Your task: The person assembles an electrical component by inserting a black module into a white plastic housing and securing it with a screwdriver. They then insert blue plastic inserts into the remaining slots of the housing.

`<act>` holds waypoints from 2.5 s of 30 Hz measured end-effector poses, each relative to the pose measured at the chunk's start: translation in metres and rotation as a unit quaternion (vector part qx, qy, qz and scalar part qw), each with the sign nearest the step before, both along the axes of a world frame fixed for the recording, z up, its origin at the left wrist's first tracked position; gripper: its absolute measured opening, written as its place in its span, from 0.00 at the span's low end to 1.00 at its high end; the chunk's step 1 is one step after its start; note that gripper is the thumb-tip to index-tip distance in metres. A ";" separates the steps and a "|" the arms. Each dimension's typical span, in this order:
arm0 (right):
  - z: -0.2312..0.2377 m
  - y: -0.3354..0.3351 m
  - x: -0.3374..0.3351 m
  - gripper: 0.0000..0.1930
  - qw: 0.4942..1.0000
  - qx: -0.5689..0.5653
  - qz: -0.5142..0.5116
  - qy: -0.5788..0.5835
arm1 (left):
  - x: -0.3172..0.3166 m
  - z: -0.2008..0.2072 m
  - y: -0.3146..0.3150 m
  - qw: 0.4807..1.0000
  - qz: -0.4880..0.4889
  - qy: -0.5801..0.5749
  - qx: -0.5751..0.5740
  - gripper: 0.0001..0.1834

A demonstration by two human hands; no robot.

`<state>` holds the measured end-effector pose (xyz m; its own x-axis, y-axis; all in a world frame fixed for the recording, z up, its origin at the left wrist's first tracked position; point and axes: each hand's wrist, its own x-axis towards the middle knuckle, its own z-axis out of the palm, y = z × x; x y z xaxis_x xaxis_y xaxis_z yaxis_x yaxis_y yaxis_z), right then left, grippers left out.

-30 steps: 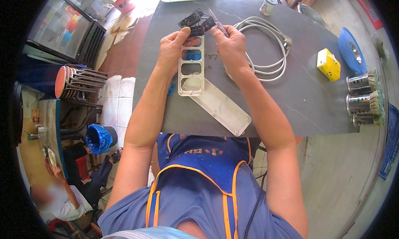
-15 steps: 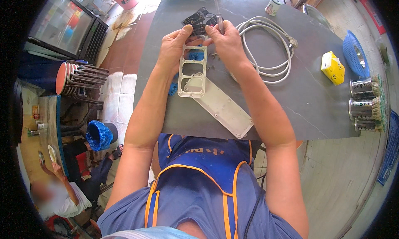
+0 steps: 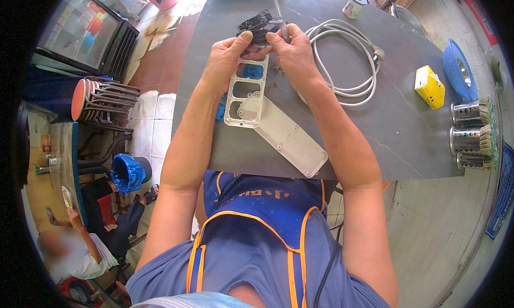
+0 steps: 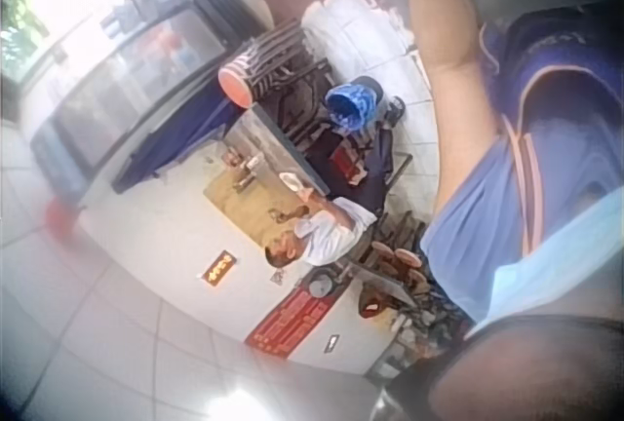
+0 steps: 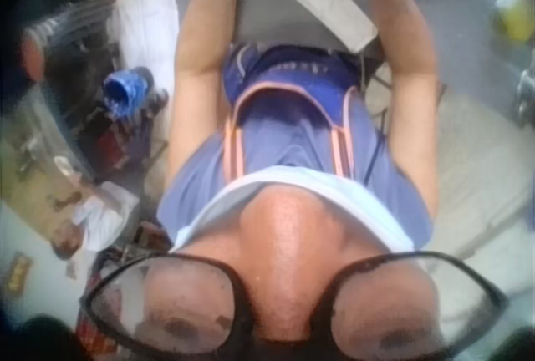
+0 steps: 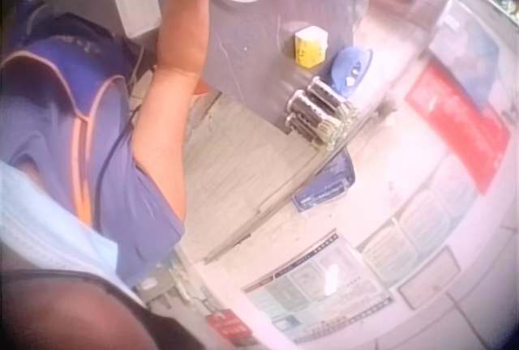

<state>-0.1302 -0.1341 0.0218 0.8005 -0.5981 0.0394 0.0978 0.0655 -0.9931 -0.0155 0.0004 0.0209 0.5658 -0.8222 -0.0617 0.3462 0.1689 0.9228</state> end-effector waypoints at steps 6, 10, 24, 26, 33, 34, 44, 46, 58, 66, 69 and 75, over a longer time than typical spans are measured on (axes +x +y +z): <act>0.006 0.005 -0.002 0.09 1.000 0.016 -0.013 0.020 | 0.008 -0.010 -0.002 1.000 0.002 0.017 0.026 0.23; 0.007 0.003 -0.002 0.09 1.000 0.011 -0.008 0.017 | 0.007 -0.003 0.002 0.998 -0.006 0.058 0.022 0.24; 0.001 0.004 0.005 0.07 0.999 -0.020 -0.037 -0.009 | 0.008 0.002 0.003 0.997 -0.020 0.069 0.033 0.23; 0.003 0.006 0.003 0.07 0.999 -0.003 -0.038 -0.011 | 0.008 0.005 0.005 0.997 -0.020 0.050 0.049 0.22; 0.001 0.008 0.001 0.07 0.999 0.000 -0.039 -0.003 | 0.006 0.000 0.003 0.996 0.017 0.081 0.014 0.16; 0.000 0.008 0.001 0.07 0.999 0.001 -0.039 -0.008 | 0.006 -0.001 0.002 0.997 0.016 0.078 0.010 0.16; -0.001 0.009 0.004 0.09 0.998 -0.014 -0.063 -0.017 | 0.004 0.000 0.003 0.996 0.012 0.090 -0.026 0.12; 0.003 0.008 0.003 0.09 0.998 -0.009 -0.058 -0.012 | 0.006 -0.002 0.002 0.996 0.013 0.083 -0.033 0.12; 0.002 0.000 0.002 0.09 0.997 -0.070 -0.038 -0.020 | 0.004 0.003 0.004 0.997 0.003 0.065 -0.029 0.11; -0.002 0.000 0.004 0.09 0.993 -0.111 -0.025 -0.042 | 0.004 -0.003 0.003 0.996 -0.018 0.074 -0.044 0.09; 0.005 0.005 -0.003 0.08 0.993 -0.114 -0.039 -0.010 | 0.003 -0.004 0.001 0.997 0.004 0.068 -0.036 0.09; 0.016 0.009 -0.063 0.15 0.974 -0.212 -0.074 0.023 | -0.001 -0.007 -0.002 0.999 0.027 0.029 0.004 0.09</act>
